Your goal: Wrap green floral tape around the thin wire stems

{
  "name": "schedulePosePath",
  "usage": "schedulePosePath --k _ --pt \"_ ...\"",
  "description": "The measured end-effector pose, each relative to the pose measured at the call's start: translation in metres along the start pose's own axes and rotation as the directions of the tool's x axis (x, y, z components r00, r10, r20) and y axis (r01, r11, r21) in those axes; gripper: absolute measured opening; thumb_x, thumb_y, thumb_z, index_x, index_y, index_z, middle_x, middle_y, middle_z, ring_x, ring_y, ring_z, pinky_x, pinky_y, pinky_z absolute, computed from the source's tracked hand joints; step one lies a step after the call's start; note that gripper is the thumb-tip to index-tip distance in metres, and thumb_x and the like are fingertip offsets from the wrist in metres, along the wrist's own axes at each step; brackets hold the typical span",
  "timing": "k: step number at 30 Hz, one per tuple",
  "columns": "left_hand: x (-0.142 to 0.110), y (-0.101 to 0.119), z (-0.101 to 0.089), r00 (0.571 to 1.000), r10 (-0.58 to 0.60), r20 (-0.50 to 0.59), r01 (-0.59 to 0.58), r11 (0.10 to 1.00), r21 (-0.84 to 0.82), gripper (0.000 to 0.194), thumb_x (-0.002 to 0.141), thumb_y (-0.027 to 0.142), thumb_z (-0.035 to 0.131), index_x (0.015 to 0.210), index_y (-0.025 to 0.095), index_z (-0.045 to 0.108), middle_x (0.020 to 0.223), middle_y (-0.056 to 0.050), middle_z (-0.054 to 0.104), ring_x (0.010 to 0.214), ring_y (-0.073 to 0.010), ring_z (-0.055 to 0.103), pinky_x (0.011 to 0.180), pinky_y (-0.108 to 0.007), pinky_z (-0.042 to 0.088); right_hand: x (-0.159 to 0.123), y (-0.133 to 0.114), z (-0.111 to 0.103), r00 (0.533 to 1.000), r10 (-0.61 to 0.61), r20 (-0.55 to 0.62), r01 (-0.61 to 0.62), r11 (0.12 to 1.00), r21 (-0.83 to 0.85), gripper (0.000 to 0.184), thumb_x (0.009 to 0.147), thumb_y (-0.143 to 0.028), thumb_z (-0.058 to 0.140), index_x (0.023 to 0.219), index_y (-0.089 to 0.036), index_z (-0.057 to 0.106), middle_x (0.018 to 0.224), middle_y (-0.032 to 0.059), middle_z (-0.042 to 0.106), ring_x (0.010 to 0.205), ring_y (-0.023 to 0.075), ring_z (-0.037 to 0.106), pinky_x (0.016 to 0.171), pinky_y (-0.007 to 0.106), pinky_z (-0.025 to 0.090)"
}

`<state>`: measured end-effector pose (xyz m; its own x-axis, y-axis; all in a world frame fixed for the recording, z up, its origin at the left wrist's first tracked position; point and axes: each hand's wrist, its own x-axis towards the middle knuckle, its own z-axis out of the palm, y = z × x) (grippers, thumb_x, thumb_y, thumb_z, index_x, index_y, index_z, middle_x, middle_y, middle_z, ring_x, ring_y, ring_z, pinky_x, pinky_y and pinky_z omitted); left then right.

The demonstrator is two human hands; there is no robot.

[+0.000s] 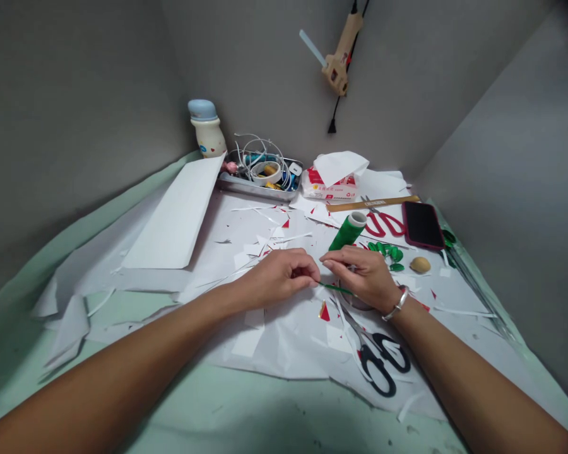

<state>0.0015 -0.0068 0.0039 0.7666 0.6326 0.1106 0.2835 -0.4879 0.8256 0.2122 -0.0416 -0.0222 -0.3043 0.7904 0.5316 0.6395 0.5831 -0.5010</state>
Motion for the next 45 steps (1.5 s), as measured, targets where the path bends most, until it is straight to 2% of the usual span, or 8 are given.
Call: schedulePosePath --k 5,10,15,20,25,30,38,45 --pt "0.003 0.0 -0.004 0.983 -0.132 -0.13 0.106 0.976 -0.189 0.011 0.08 0.026 0.058 0.083 0.017 0.063 0.078 -0.001 0.063 0.07 -0.0125 0.055 0.066 -0.026 0.044 -0.002 -0.001 0.008 0.992 -0.064 0.107 0.069 0.997 -0.041 0.018 0.089 -0.026 0.054 0.089 -0.021 0.071 0.071 0.0023 0.068 0.065 0.0136 0.059 0.062 0.026 0.043" --pt "0.004 -0.009 -0.003 0.932 -0.109 -0.345 0.138 0.988 0.062 0.01 0.079 0.021 0.056 0.081 0.017 0.065 0.085 -0.003 0.063 0.076 -0.0148 0.055 0.072 -0.029 0.043 -0.004 -0.014 0.009 0.958 -0.185 0.218 0.221 0.963 -0.156 0.019 0.09 -0.027 0.053 0.09 -0.02 0.07 0.065 0.0018 0.063 0.064 0.0138 0.053 0.064 0.028 0.039" --pt "0.001 -0.009 0.002 0.985 -0.05 -0.166 0.086 0.973 0.216 0.014 0.078 0.014 0.053 0.079 0.02 0.066 0.081 -0.003 0.062 0.077 -0.016 0.056 0.073 -0.029 0.042 -0.002 -0.011 0.002 0.989 -0.14 0.055 0.146 0.981 -0.127 0.018 0.088 -0.026 0.054 0.088 -0.02 0.071 0.063 0.0016 0.063 0.059 0.0131 0.051 0.061 0.028 0.039" --pt "0.0 -0.002 0.001 1.0 -0.009 0.008 0.009 1.0 -0.015 0.01 0.078 0.016 0.056 0.081 0.02 0.066 0.083 -0.001 0.063 0.076 -0.0132 0.057 0.073 -0.027 0.043 0.0 0.002 0.002 1.0 -0.014 0.007 0.014 1.0 0.003 0.019 0.089 -0.027 0.054 0.088 -0.021 0.072 0.069 0.002 0.068 0.062 0.0132 0.056 0.06 0.026 0.043" --pt "0.003 -0.003 -0.002 0.982 -0.118 -0.146 0.093 0.981 -0.169 0.013 0.079 0.027 0.057 0.084 0.017 0.064 0.077 -0.002 0.062 0.068 -0.0122 0.054 0.065 -0.026 0.043 -0.003 -0.002 0.01 0.987 -0.093 0.129 0.101 0.993 -0.061 0.018 0.089 -0.027 0.054 0.089 -0.021 0.071 0.068 0.002 0.065 0.064 0.0136 0.056 0.063 0.026 0.042" --pt "0.004 -0.011 -0.001 0.933 -0.119 -0.339 0.151 0.986 0.07 0.01 0.079 0.021 0.055 0.081 0.018 0.065 0.082 -0.003 0.063 0.073 -0.0146 0.055 0.069 -0.028 0.042 -0.004 -0.015 0.009 0.957 -0.202 0.207 0.235 0.96 -0.153 0.019 0.09 -0.027 0.053 0.091 -0.02 0.07 0.065 0.0017 0.062 0.063 0.0138 0.052 0.065 0.029 0.039" --pt "0.0 -0.007 0.004 1.0 0.008 -0.029 -0.005 0.994 0.105 0.014 0.079 0.014 0.055 0.083 0.019 0.068 0.083 -0.001 0.062 0.074 -0.0125 0.056 0.071 -0.026 0.042 0.0 -0.002 0.001 1.0 0.001 -0.005 -0.002 1.0 -0.025 0.016 0.088 -0.025 0.057 0.087 -0.019 0.072 0.065 0.0015 0.064 0.06 0.0124 0.053 0.059 0.025 0.04" --pt "0.002 0.0 0.0 0.979 -0.087 -0.183 0.064 0.989 -0.13 0.011 0.08 0.023 0.058 0.084 0.017 0.065 0.08 -0.001 0.063 0.07 -0.011 0.055 0.065 -0.024 0.043 -0.003 -0.001 0.01 0.994 -0.054 0.096 0.057 0.998 -0.031 0.017 0.088 -0.026 0.057 0.09 -0.019 0.072 0.072 0.0032 0.067 0.067 0.0138 0.058 0.062 0.025 0.043"
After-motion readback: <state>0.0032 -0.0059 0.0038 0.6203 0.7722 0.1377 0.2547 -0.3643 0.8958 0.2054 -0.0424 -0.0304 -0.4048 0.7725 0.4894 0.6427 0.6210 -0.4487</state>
